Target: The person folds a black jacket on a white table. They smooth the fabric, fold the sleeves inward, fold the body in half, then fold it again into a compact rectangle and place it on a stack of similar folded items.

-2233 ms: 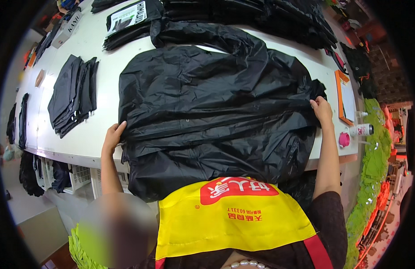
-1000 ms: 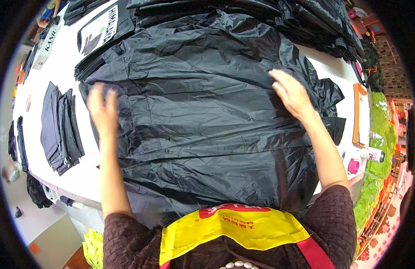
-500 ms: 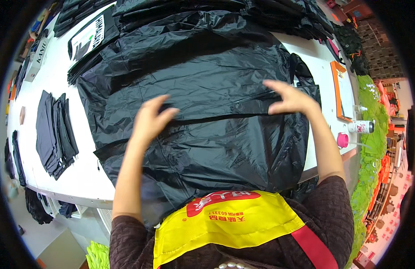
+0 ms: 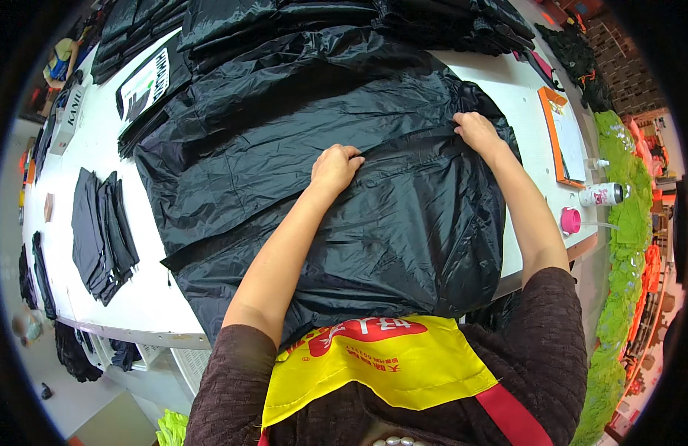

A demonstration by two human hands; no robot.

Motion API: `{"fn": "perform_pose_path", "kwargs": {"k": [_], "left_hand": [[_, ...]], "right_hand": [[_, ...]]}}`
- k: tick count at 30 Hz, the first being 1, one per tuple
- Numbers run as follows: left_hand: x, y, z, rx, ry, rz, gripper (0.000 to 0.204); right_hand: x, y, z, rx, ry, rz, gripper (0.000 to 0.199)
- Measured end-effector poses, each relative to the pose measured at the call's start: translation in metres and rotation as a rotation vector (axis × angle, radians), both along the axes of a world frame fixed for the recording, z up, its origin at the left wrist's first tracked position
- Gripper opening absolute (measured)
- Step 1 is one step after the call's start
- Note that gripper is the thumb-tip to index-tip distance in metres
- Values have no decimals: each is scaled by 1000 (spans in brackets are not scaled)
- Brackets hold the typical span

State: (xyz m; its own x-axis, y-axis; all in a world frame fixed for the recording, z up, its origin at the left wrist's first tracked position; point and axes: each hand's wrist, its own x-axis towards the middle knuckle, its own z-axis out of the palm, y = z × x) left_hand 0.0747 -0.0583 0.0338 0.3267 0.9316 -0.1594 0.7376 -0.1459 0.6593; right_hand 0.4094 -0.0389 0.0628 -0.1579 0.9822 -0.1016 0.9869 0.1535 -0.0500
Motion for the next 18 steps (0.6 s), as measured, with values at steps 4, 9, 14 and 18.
{"fn": "perform_pose_path", "kwargs": {"k": [4,9,14,18], "left_hand": [[5,2,14,-7,146,38,25],[15,-1,11,86,279,21,19],[10,8,14,-72,118,135,18],[2,23,8,-205,27,104,20]], "right_hand": [[14,6,-33,-26,244,-225,22],[29,6,-31,-185,737,-508,26],[22,4,-28,-145,661,-568,20],[21,9,-28,-185,688,-622,15]]}}
